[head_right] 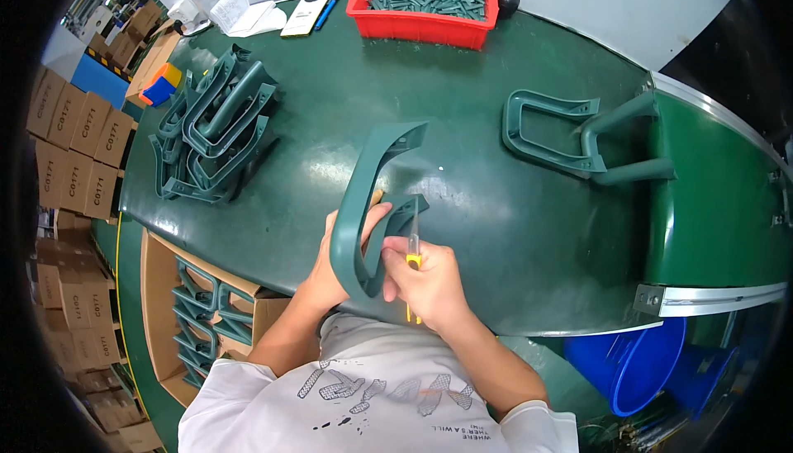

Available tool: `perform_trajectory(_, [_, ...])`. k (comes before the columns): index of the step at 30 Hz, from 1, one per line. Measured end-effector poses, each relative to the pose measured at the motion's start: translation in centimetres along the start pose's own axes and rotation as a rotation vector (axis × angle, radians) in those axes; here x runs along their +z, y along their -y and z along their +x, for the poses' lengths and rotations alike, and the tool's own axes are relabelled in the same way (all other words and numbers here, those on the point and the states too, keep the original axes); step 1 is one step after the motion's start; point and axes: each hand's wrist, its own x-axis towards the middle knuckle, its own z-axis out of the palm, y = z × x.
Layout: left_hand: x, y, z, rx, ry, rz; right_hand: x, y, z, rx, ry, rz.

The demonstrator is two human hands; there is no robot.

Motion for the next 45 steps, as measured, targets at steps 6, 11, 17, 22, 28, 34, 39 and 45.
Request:
perform_trajectory(6, [1.1,2.2,0.1,0.13,-0.081,-0.196,0.5,1.0,-0.4,-0.076,0.307,0.001])
perform_trajectory(11, [0.0,1.8,-2.3,-0.202,-0.205,-0.705,-3.4,1.8,-1.9,-0.633,0.15,-0.433])
perform_trajectory(17, [-1.2,2.1,-2.7,-0.147,-0.131,-1.087,-5.0,0.4,-1.7,-0.84,-0.025,-0.62])
perform_trajectory(22, [-1.5,1.6,-2.6,-0.098,-0.06,-1.192,-5.1,0.6,-1.6,-0.84,0.094,-0.655])
perform_trajectory(28, [-1.5,1.3,-2.7,-0.125,-0.041,-1.221,-5.0,0.4,-1.5,-0.855,0.138,-0.627])
perform_trajectory(34, [-1.6,0.9,-3.0,-0.137,-0.04,-1.249,-4.8,0.3,-1.1,-0.891,0.126,-0.643])
perform_trajectory(39, [-1.3,0.9,-3.1,-0.118,-0.049,-1.192,-4.4,0.0,-0.9,-0.914,0.045,-0.684])
perform_trajectory(45, [-1.2,0.1,-2.9,-0.004,0.067,-1.106,-4.2,-0.1,-0.2,-0.806,-0.067,-0.682])
